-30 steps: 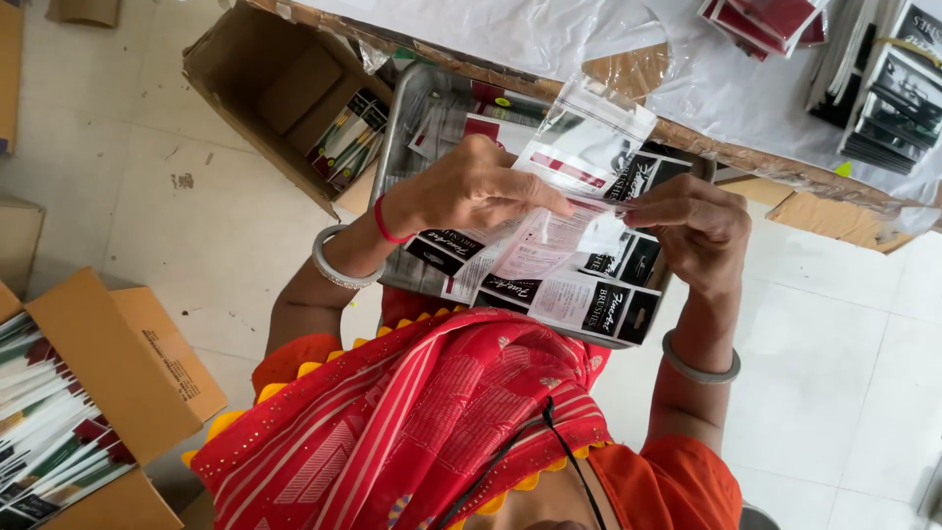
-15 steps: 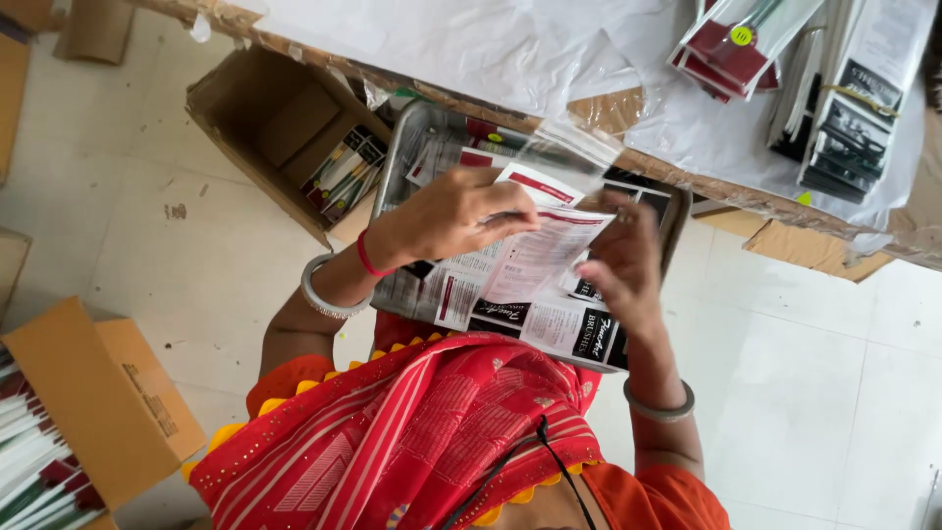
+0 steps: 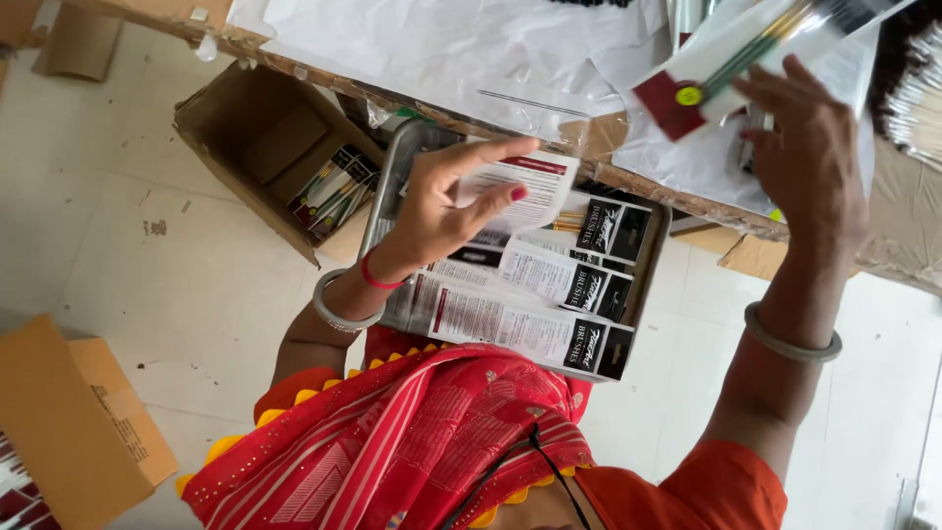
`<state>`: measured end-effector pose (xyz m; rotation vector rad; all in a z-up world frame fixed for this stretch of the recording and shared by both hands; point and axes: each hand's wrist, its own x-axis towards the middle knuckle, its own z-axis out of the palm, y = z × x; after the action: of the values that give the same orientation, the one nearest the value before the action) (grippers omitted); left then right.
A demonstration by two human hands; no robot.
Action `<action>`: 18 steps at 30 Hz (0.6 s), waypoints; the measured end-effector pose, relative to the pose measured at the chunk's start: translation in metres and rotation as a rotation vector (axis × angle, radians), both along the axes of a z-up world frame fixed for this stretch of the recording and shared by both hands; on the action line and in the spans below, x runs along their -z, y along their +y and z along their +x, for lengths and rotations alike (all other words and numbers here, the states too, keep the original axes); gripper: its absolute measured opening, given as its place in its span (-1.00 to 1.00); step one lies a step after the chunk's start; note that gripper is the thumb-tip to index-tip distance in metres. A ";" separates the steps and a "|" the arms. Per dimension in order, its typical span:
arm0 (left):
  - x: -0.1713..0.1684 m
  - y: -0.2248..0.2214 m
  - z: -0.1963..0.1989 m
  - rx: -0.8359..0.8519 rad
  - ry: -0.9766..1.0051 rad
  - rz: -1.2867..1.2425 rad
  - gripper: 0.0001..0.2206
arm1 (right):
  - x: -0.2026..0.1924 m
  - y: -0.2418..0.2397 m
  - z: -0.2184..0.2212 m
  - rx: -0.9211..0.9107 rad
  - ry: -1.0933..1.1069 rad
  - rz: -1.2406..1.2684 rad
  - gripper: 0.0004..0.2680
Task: The person picks up groups of paintbrushes, places them into plastic sleeves, and folds the tops of the sleeves.
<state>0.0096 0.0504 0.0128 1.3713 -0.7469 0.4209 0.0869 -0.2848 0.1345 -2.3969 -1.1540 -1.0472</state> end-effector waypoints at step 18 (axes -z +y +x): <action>0.003 0.072 0.077 0.041 -0.011 0.365 -0.76 | -0.003 0.183 0.020 -0.404 0.560 0.149 -0.74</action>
<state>0.0866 0.1225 0.0095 1.6914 -0.8897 0.2676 0.1069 -0.1022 0.1378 -2.0201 -1.2142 -0.2921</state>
